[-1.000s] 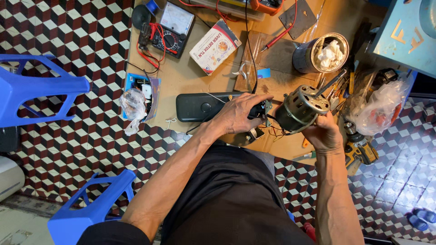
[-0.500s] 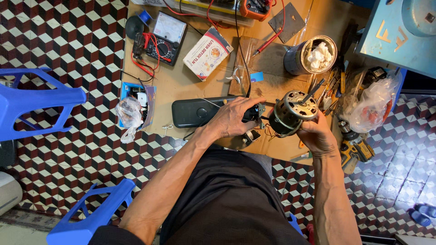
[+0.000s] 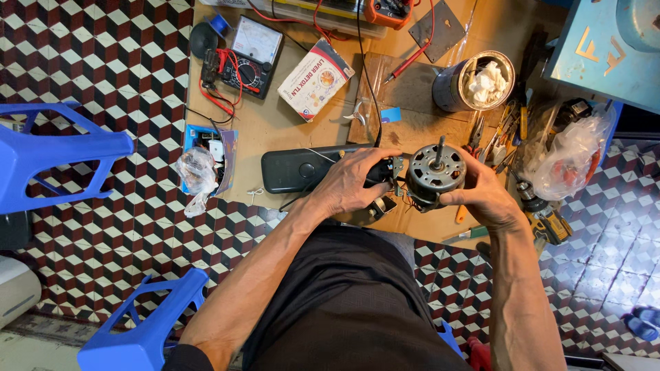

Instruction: The person disassembles a small motor, removes the rotor, applies lubricant to the bearings, and reassembles the motor. They use pliers, a screwdriver, a cordless drill, and a lubricant bottle to perform the maintenance.

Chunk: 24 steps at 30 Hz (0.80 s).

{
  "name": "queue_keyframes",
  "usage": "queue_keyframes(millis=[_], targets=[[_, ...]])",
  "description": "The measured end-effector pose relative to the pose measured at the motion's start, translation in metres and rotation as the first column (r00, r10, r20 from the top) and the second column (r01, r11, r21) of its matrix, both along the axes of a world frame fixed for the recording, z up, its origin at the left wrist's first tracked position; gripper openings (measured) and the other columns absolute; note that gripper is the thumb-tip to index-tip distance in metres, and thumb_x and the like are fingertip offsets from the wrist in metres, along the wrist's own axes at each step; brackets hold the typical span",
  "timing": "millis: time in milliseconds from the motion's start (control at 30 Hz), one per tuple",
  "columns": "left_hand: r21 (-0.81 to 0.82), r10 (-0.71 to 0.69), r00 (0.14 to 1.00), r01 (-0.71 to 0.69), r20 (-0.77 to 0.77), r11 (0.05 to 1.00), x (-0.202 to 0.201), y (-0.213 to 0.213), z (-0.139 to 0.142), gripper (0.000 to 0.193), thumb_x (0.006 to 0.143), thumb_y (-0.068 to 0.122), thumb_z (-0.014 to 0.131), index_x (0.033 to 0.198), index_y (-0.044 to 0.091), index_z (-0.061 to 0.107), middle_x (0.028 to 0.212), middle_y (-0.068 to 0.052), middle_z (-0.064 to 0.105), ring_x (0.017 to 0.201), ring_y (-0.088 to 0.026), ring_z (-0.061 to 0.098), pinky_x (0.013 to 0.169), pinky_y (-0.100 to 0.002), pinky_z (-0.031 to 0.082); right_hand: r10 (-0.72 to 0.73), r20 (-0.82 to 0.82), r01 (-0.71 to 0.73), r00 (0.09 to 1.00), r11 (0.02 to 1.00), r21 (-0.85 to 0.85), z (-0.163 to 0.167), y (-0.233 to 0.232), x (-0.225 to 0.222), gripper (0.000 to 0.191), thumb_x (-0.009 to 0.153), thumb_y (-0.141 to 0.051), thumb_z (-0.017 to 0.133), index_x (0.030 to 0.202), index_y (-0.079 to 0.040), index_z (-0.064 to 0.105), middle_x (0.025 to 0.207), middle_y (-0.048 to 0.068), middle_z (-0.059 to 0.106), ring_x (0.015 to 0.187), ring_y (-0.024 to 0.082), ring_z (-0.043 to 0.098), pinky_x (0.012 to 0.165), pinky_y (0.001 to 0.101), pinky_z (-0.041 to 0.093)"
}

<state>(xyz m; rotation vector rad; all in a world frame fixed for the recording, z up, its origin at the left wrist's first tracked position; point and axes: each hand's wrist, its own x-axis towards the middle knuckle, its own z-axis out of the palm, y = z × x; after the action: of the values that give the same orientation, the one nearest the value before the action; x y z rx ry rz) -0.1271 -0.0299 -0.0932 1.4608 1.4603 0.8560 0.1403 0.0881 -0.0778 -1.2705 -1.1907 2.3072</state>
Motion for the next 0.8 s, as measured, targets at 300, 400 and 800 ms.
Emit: queue_keyframes(millis=[300, 400, 800], targets=[[0.035, 0.023, 0.999, -0.024, 0.025, 0.999, -0.003, -0.001, 0.002, 0.060, 0.085, 0.025, 0.080, 0.139, 0.019, 0.056, 0.131, -0.010, 0.068, 0.127, -0.032, 0.060, 0.110, -0.047, 0.046, 0.161, 0.066, -0.163, 0.985, 0.986, 0.037, 0.007, 0.012, -0.012, 0.111, 0.049, -0.009, 0.094, 0.150, -0.002, 0.050, 0.135, 0.008, 0.065, 0.126, 0.021, 0.060, 0.113, 0.0361, 0.042], [-0.001, 0.023, 0.999, -0.023, 0.043, 1.000, -0.003, -0.003, 0.001, 0.060, 0.085, 0.026, 0.081, 0.139, 0.019, 0.057, 0.130, -0.010, 0.067, 0.127, -0.031, 0.060, 0.109, -0.046, 0.047, 0.202, 0.133, -0.211, 0.970, 0.976, 0.062, 0.008, 0.015, -0.012, 0.109, 0.049, -0.009, 0.093, 0.149, -0.002, 0.051, 0.134, 0.008, 0.067, 0.126, 0.021, 0.060, 0.113, 0.0353, 0.042], [0.004, 0.032, 0.998, -0.032, 0.056, 0.999, -0.004, -0.006, -0.004, 0.059, 0.088, 0.032, 0.076, 0.142, 0.017, 0.057, 0.138, -0.011, 0.065, 0.131, -0.030, 0.059, 0.114, -0.047, 0.045, 0.276, 0.209, -0.301, 0.938, 0.948, 0.102, 0.010, 0.021, -0.015, 0.110, 0.048, -0.012, 0.093, 0.149, -0.004, 0.052, 0.135, 0.008, 0.067, 0.130, 0.021, 0.058, 0.115, 0.0351, 0.039]])
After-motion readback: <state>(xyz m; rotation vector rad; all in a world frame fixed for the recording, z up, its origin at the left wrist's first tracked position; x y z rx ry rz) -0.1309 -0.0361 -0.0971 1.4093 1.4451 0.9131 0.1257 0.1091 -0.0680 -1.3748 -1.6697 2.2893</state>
